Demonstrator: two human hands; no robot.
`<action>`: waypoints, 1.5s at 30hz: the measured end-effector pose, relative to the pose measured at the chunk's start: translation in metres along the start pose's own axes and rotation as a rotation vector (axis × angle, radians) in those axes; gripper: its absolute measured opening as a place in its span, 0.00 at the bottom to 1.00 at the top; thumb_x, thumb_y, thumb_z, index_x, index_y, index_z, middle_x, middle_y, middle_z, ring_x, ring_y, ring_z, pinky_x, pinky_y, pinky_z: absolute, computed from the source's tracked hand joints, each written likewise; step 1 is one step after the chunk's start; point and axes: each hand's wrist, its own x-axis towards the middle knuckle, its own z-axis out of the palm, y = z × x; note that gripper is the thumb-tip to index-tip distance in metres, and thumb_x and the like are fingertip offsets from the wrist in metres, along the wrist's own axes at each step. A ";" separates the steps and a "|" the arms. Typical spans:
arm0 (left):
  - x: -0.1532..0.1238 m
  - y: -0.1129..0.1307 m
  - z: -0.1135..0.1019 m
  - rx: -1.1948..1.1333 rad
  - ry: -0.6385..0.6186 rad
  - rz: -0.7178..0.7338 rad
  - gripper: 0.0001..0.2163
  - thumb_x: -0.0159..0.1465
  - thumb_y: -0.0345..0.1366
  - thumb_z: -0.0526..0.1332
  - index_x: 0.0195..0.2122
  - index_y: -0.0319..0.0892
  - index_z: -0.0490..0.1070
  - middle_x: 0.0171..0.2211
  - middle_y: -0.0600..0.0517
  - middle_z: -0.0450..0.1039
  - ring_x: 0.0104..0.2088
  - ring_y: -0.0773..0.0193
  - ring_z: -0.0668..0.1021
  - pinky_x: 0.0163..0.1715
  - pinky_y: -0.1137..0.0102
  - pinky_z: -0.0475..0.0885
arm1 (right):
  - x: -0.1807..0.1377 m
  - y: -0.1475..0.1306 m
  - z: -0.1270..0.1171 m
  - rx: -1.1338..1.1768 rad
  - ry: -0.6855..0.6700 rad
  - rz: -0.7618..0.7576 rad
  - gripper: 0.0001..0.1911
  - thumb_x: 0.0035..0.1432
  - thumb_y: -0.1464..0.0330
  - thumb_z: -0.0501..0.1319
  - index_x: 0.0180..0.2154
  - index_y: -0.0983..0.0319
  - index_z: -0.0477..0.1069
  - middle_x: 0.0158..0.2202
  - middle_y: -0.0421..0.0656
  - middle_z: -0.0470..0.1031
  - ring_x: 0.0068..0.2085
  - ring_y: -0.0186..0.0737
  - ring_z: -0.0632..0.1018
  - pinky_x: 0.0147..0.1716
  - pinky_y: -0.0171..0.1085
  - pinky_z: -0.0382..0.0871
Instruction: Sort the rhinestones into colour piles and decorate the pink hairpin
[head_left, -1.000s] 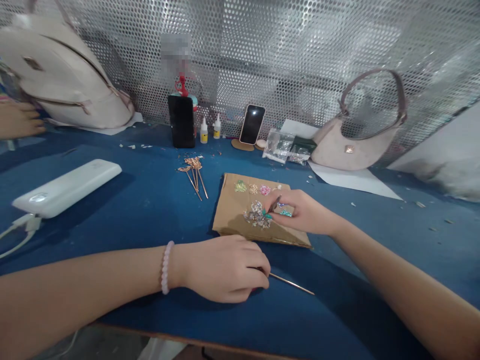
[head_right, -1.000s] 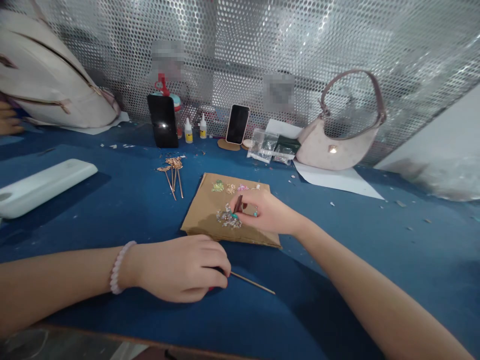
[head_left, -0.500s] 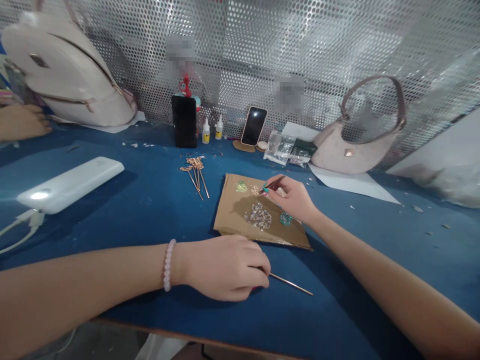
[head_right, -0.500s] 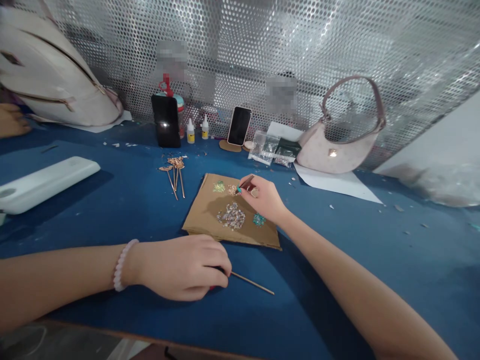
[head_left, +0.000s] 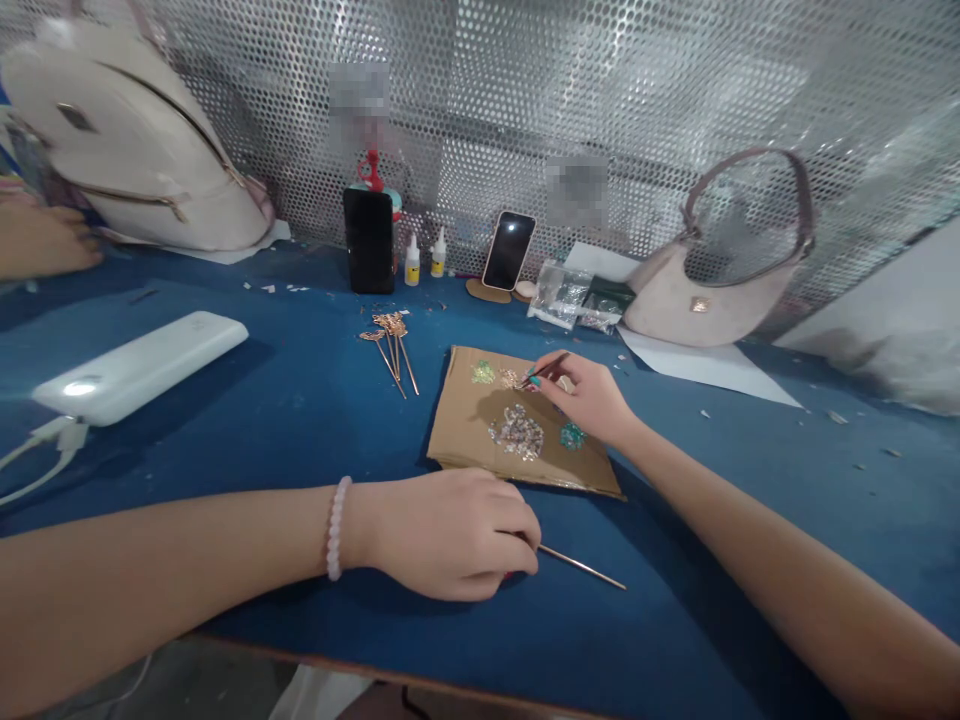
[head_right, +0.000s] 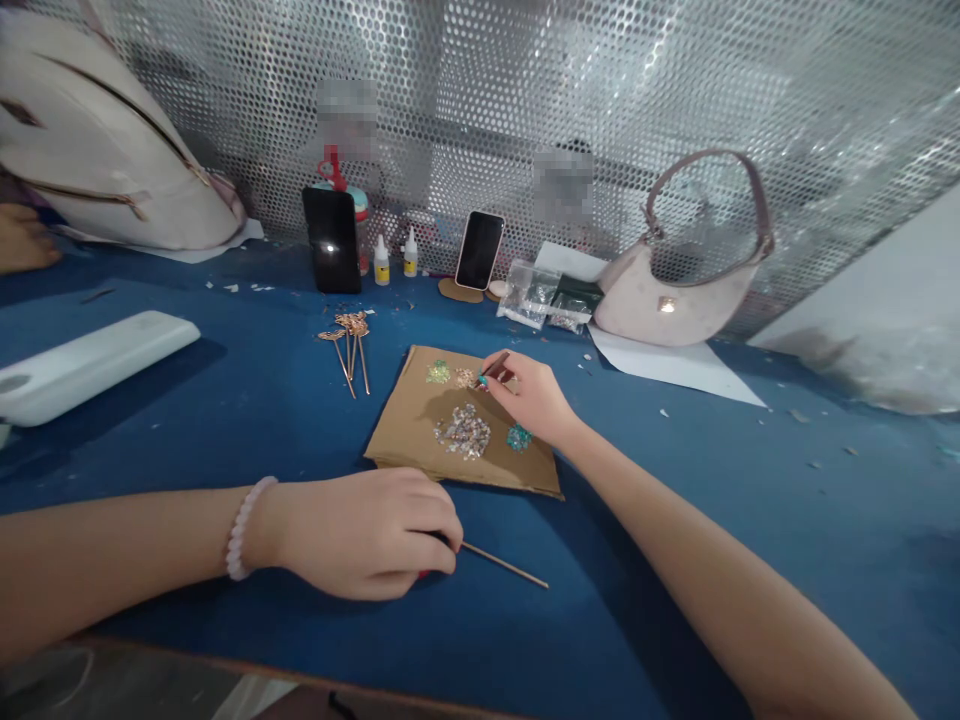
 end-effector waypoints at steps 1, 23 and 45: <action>0.000 0.000 0.000 -0.003 0.007 0.002 0.08 0.62 0.26 0.54 0.39 0.37 0.71 0.41 0.47 0.74 0.39 0.60 0.75 0.41 0.66 0.70 | 0.000 0.000 0.000 -0.001 0.003 0.002 0.03 0.53 0.70 0.56 0.31 0.60 0.68 0.32 0.43 0.76 0.31 0.39 0.76 0.30 0.38 0.68; 0.000 0.000 0.001 -0.004 0.005 -0.005 0.09 0.62 0.26 0.54 0.39 0.37 0.72 0.41 0.47 0.74 0.40 0.60 0.74 0.42 0.66 0.70 | 0.000 -0.002 -0.003 0.053 -0.018 0.017 0.03 0.53 0.70 0.56 0.32 0.61 0.68 0.31 0.43 0.75 0.30 0.37 0.74 0.30 0.37 0.69; -0.018 -0.046 -0.016 -0.071 0.423 -0.542 0.12 0.62 0.26 0.50 0.42 0.43 0.69 0.46 0.49 0.68 0.48 0.60 0.71 0.48 0.62 0.69 | -0.054 -0.014 -0.016 0.266 0.037 0.158 0.05 0.50 0.65 0.60 0.29 0.60 0.70 0.36 0.47 0.77 0.38 0.42 0.78 0.40 0.45 0.72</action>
